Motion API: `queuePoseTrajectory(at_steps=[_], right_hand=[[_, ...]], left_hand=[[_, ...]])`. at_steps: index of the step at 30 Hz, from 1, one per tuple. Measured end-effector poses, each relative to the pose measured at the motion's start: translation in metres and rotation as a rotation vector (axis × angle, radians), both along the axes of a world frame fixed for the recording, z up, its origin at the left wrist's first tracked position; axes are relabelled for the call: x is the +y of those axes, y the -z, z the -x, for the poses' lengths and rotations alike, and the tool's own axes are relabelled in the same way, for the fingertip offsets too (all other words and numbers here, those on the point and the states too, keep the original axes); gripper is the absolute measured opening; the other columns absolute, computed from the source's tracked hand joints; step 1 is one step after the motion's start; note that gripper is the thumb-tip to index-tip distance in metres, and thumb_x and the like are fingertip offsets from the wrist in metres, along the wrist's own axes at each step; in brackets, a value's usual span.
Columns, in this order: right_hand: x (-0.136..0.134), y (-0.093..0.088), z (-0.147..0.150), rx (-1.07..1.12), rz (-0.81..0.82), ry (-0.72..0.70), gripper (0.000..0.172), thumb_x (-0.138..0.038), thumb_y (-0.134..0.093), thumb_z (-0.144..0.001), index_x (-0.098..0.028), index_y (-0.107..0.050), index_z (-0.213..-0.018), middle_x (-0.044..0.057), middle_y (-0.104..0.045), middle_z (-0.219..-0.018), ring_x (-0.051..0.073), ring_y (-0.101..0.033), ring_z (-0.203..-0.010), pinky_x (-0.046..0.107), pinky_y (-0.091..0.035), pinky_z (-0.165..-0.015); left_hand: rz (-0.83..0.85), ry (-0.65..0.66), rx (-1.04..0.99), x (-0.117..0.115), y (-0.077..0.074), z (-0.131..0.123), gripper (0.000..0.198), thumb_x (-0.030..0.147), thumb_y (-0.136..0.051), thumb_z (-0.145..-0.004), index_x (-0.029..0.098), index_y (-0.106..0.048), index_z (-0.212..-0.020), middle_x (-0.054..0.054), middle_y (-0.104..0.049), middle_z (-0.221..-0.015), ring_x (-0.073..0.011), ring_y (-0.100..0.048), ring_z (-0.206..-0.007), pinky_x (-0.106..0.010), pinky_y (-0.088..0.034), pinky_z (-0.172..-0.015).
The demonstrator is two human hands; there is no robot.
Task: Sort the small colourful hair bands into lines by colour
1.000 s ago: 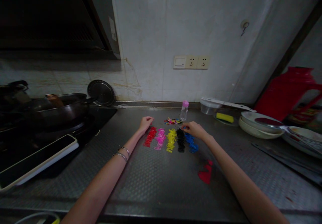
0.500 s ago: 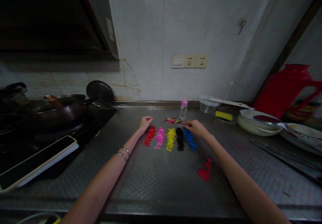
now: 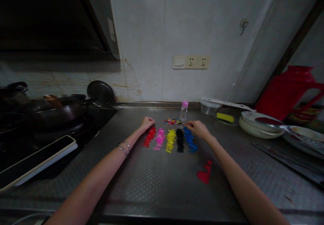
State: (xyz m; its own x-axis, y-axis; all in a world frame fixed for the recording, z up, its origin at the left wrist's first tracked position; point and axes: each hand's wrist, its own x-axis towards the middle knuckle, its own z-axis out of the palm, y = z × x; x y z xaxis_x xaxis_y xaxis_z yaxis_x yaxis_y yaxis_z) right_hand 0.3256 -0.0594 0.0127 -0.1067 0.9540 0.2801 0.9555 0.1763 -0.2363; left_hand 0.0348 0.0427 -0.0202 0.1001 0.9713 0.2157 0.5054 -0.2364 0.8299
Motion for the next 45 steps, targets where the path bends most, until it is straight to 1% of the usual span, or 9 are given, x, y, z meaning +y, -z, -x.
queuePoseTrajectory(at_steps=[5,10,14,17,27,34,40,42,45], right_hand=[[0.000,0.001,-0.001,-0.003,-0.006,0.015,0.028,-0.037,-0.045,-0.081,-0.025,-0.065,-0.095,0.003,-0.067,-0.081,0.015,-0.060,-0.071,0.020,-0.034,-0.055],[0.001,0.003,-0.001,-0.015,0.000,0.031,0.028,-0.038,-0.044,-0.081,-0.026,-0.065,-0.095,0.003,-0.067,-0.081,0.015,-0.059,-0.072,0.021,-0.034,-0.056],[0.001,0.002,-0.001,-0.014,0.007,0.031,0.027,-0.036,-0.044,-0.081,-0.026,-0.065,-0.094,0.003,-0.067,-0.083,0.016,-0.059,-0.074,0.021,-0.035,-0.057],[-0.001,0.001,0.000,-0.017,0.009,0.029,0.027,-0.036,-0.044,-0.081,-0.025,-0.065,-0.094,0.003,-0.067,-0.083,0.016,-0.059,-0.074,0.021,-0.036,-0.057],[-0.002,-0.001,-0.001,-0.029,0.002,0.043,0.027,-0.036,-0.045,-0.081,-0.024,-0.065,-0.093,0.004,-0.068,-0.083,0.016,-0.060,-0.073,0.020,-0.035,-0.056],[-0.002,0.000,-0.003,-0.036,-0.004,0.046,0.026,-0.035,-0.045,-0.081,-0.024,-0.065,-0.093,0.003,-0.067,-0.081,0.015,-0.059,-0.072,0.020,-0.035,-0.056],[-0.001,0.002,-0.003,0.001,-0.018,0.051,0.026,-0.034,-0.045,-0.080,-0.024,-0.066,-0.091,0.004,-0.068,-0.082,0.016,-0.060,-0.075,0.020,-0.037,-0.059],[0.001,0.003,0.000,0.069,-0.044,0.022,0.026,-0.034,-0.046,-0.080,-0.023,-0.067,-0.090,0.004,-0.068,-0.081,0.016,-0.060,-0.074,0.021,-0.039,-0.060],[0.006,0.003,0.009,0.256,-0.104,-0.080,0.025,-0.034,-0.051,-0.077,-0.019,-0.066,-0.091,0.004,-0.068,-0.084,0.015,-0.059,-0.072,0.022,-0.043,-0.064]], left_hand=[[-0.035,0.130,0.191,0.007,-0.012,-0.017,0.015,0.014,-0.057,-0.058,0.011,-0.070,-0.065,-0.003,-0.061,-0.054,-0.0101,-0.047,-0.049,-0.021,-0.034,-0.051],[-0.109,0.289,0.335,0.000,-0.016,-0.036,0.020,0.019,-0.057,-0.060,0.014,-0.072,-0.073,-0.001,-0.061,-0.055,-0.0100,-0.047,-0.048,-0.020,-0.035,-0.051],[-0.107,0.271,0.400,-0.003,-0.016,-0.043,0.026,0.022,-0.055,-0.063,0.018,-0.072,-0.082,0.000,-0.059,-0.052,-0.0098,-0.045,-0.047,-0.020,-0.034,-0.050],[-0.128,0.247,0.422,-0.001,-0.014,-0.045,0.025,0.023,-0.055,-0.065,0.018,-0.072,-0.082,-0.001,-0.059,-0.052,-0.0101,-0.045,-0.047,-0.020,-0.034,-0.050],[-0.142,0.317,0.322,0.012,-0.003,-0.051,0.020,0.018,-0.053,-0.063,0.012,-0.071,-0.070,-0.003,-0.063,-0.059,-0.0104,-0.049,-0.052,-0.020,-0.036,-0.052],[-0.142,0.262,0.293,0.015,-0.010,-0.050,0.018,0.016,-0.054,-0.061,0.010,-0.070,-0.069,-0.004,-0.064,-0.061,-0.0117,-0.052,-0.055,-0.021,-0.038,-0.054],[-0.080,0.246,0.142,0.016,-0.017,-0.053,0.013,0.017,-0.057,-0.060,0.010,-0.068,-0.064,-0.002,-0.060,-0.054,-0.0088,-0.047,-0.050,-0.020,-0.035,-0.049],[-0.024,0.280,0.090,0.012,-0.021,-0.055,0.015,0.019,-0.058,-0.060,0.009,-0.068,-0.066,-0.001,-0.057,-0.050,-0.0069,-0.042,-0.044,-0.019,-0.032,-0.044],[0.048,0.394,0.044,0.001,-0.030,-0.058,0.020,0.023,-0.059,-0.064,0.009,-0.069,-0.072,-0.001,-0.057,-0.049,-0.0053,-0.038,-0.039,-0.018,-0.028,-0.040]])
